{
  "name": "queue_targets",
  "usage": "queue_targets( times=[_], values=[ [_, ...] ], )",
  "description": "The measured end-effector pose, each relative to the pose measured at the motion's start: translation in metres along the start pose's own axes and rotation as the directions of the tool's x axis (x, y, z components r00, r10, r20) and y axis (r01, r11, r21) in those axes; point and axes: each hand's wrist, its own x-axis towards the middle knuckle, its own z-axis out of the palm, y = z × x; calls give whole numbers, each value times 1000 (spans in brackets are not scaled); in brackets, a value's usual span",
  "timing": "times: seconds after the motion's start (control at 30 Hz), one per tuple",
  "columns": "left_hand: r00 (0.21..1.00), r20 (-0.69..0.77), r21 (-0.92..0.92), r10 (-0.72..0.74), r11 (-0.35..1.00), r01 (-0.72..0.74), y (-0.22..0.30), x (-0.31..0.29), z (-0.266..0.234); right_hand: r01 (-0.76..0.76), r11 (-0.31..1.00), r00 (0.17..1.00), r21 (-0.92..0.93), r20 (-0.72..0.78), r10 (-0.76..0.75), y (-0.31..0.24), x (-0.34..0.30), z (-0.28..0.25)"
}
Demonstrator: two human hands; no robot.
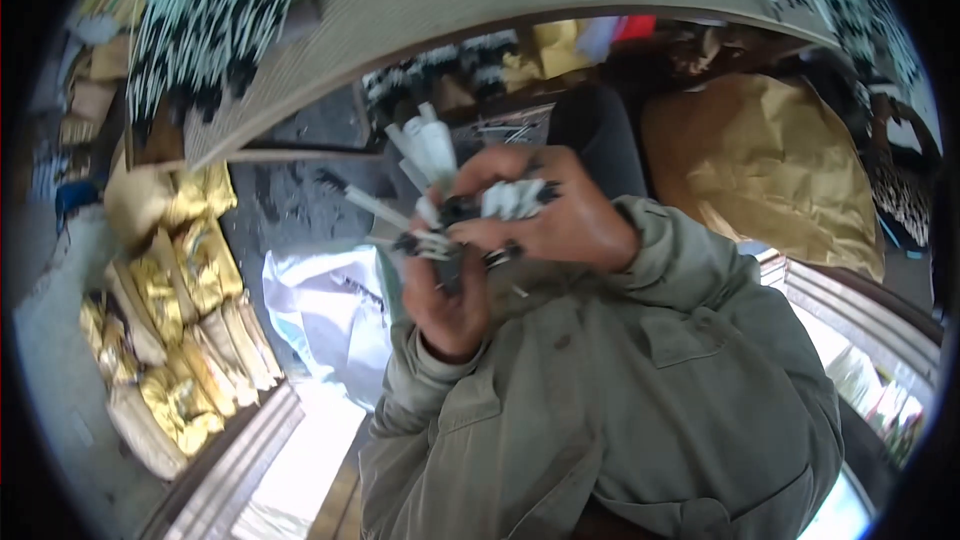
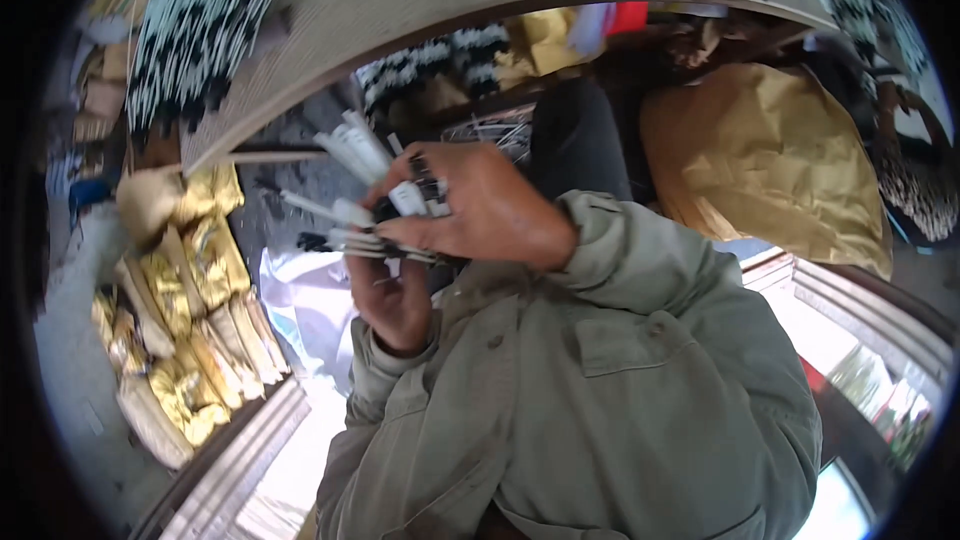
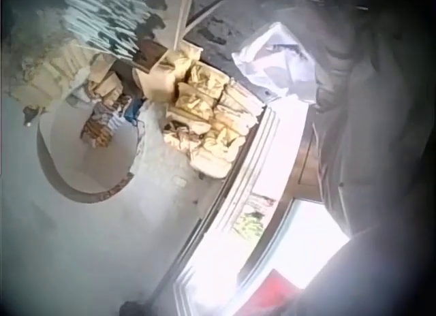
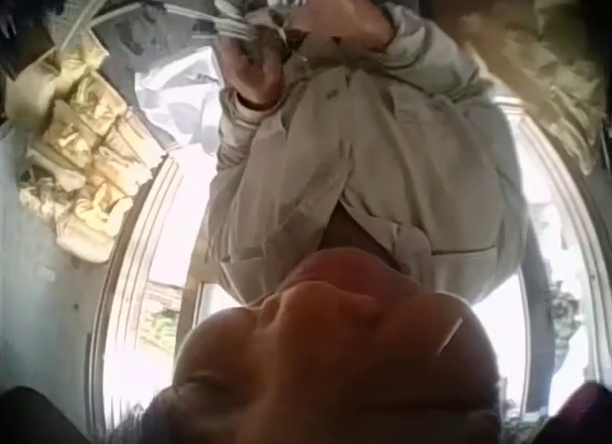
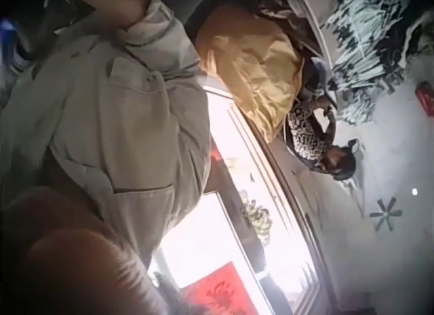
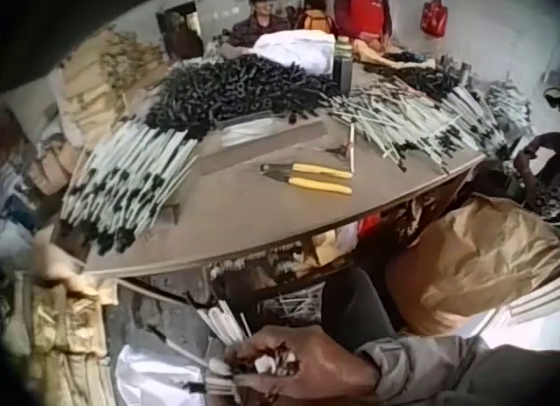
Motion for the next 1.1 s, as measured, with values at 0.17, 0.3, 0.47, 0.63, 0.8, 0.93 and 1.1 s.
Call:
queue_targets(
  times=[0.17,0.3,0.47,0.63,0.8,0.93,1.1],
  values=[
    [994,4,175,105,979,-104,12,0,3,-191,971,977,147,128,173,-7,-14,-16],
    [984,3,220,175,960,-172,9,-4,8,-120,988,988,96,114,109,2,-17,-13],
    [986,-60,178,158,973,-145,-2,-3,19,-344,933,938,103,91,335,-7,-7,-12],
    [998,-18,-138,-66,988,62,-2,6,14,-240,969,969,61,72,235,-5,-11,-7],
    [996,13,-196,-86,977,87,-4,9,12,-244,947,966,208,132,220,-4,-12,-10],
    [988,-19,-176,-153,973,147,-3,5,12,22,990,967,141,249,-58,7,-9,-21],
    [1000,21,-177,-19,984,22,-11,3,11,-21,996,938,81,347,-9,18,-14,-29]
  ],
)
